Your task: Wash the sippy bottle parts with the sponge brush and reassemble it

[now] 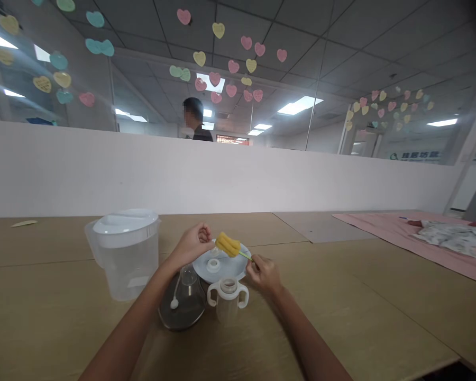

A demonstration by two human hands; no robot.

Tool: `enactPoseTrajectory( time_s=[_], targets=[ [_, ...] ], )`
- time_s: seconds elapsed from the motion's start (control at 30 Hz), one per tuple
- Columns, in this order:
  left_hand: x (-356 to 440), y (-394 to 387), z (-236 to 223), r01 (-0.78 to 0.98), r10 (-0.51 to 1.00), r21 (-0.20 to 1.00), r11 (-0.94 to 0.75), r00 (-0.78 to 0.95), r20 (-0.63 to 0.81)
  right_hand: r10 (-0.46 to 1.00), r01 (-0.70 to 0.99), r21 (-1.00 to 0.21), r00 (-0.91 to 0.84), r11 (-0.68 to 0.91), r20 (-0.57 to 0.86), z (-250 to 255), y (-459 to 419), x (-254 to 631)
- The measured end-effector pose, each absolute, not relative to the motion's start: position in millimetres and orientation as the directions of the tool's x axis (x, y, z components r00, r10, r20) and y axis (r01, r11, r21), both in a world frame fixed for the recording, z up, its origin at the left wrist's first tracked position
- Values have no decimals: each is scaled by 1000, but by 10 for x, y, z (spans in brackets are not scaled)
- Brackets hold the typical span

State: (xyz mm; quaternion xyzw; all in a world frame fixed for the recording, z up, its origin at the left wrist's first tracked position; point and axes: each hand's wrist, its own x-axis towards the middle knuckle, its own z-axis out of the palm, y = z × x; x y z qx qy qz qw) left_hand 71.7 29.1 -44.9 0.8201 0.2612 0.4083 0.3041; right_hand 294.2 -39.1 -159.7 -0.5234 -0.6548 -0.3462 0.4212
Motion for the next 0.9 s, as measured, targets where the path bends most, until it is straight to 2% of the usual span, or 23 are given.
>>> enactPoseTrajectory(
  time_s=[0.13,0.23,0.33,0.5,0.57,0.6,0.7,0.77,0.83,0.9],
  targets=[
    [720,150,-333,101,650,727,-679,542,532,409,987,41,-102,155,907,-1613,-369,2971],
    [742,96,-305,307,632,559,-771,483,606,387,974,80,-158,211,909,-1620,-373,2961],
    [726,88,-271,558,612,352,-751,387,690,369,960,102,-197,260,908,-1618,-381,2922],
    [577,65,-136,719,676,280,-636,344,651,360,962,48,-146,267,921,-1593,-403,2893],
    [487,83,-120,741,724,254,-621,419,547,364,965,22,-120,263,924,-1584,-411,2899],
    [444,104,-137,737,747,246,-630,488,452,368,966,15,-113,260,923,-1582,-413,2903],
    [359,202,-287,737,771,254,-627,634,61,383,968,20,-117,250,916,-1591,-415,2912],
    [351,266,-429,775,769,239,-585,623,-139,393,969,26,-124,246,911,-1603,-414,2916],
    [368,311,-547,801,768,211,-561,598,-230,401,970,25,-124,243,908,-1612,-412,2922],
    [384,330,-605,807,768,198,-557,591,-248,408,971,17,-117,240,905,-1616,-411,2928]
  ],
)
